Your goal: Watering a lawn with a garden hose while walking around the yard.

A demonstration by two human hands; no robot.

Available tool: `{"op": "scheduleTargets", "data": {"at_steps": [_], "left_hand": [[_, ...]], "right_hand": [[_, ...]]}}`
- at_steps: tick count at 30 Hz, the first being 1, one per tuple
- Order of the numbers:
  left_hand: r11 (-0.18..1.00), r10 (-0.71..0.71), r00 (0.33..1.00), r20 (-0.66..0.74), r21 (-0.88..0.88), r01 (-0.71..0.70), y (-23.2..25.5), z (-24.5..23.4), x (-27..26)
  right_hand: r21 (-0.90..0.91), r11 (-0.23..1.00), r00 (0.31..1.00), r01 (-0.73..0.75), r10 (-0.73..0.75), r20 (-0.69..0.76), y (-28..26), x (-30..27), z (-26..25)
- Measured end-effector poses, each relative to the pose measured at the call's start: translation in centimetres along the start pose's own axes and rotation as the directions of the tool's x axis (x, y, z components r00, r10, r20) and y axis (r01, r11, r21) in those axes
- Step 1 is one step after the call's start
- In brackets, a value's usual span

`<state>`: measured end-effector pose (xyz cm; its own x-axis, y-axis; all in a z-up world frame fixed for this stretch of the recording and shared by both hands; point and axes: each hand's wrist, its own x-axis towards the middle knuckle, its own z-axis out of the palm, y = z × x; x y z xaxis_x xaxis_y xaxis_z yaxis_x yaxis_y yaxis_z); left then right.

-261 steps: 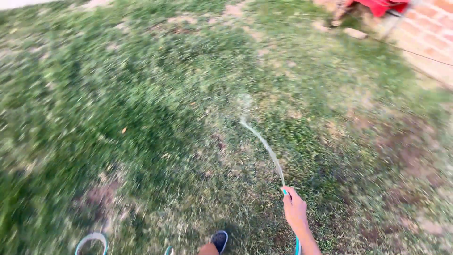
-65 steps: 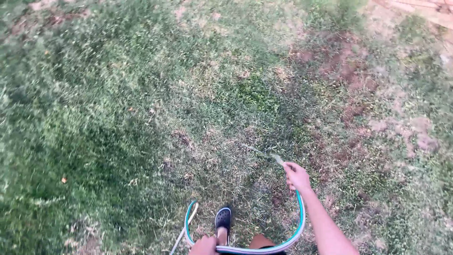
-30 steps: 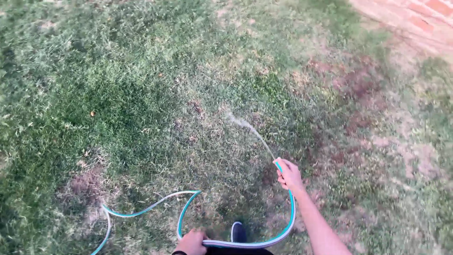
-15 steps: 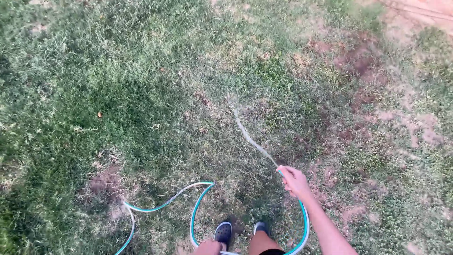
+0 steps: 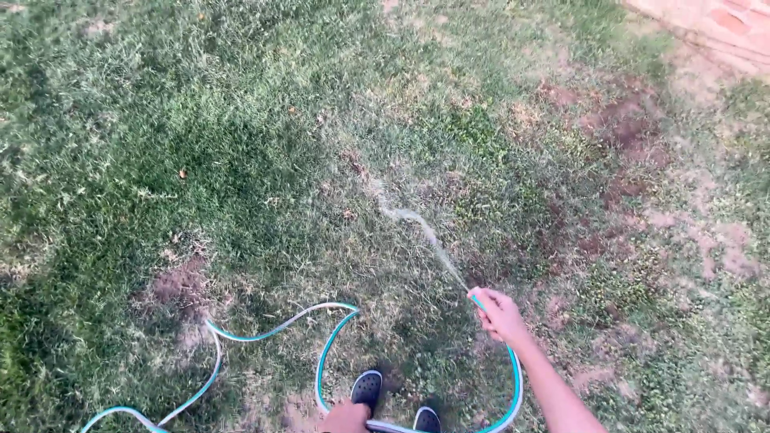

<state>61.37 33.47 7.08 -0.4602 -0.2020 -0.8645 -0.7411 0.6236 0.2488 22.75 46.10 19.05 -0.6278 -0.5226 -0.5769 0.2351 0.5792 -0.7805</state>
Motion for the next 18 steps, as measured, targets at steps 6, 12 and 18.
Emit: {"op": "scheduleTargets", "data": {"at_steps": [6, 12, 18], "left_hand": [[0.991, 0.098, 0.990, -0.101, -0.079, -0.106, 0.9, 2.7, -0.2], [0.991, 0.067, 0.987, -0.144, -0.101, -0.082, 1.6, 4.0, -0.6], [0.994, 0.028, 0.993, -0.117, -0.100, -0.040, 2.6, 4.0, -2.2]], "right_hand": [[-0.006, 0.998, 0.997, 0.058, -0.058, -0.043, -1.0, -1.7, -1.5], [-0.023, 0.997, 0.997, 0.073, -0.073, -0.032, -0.2, -2.4, -2.1], [-0.105, 0.991, 0.996, -0.078, 0.075, -0.041, 1.0, -2.6, -3.1]]}}
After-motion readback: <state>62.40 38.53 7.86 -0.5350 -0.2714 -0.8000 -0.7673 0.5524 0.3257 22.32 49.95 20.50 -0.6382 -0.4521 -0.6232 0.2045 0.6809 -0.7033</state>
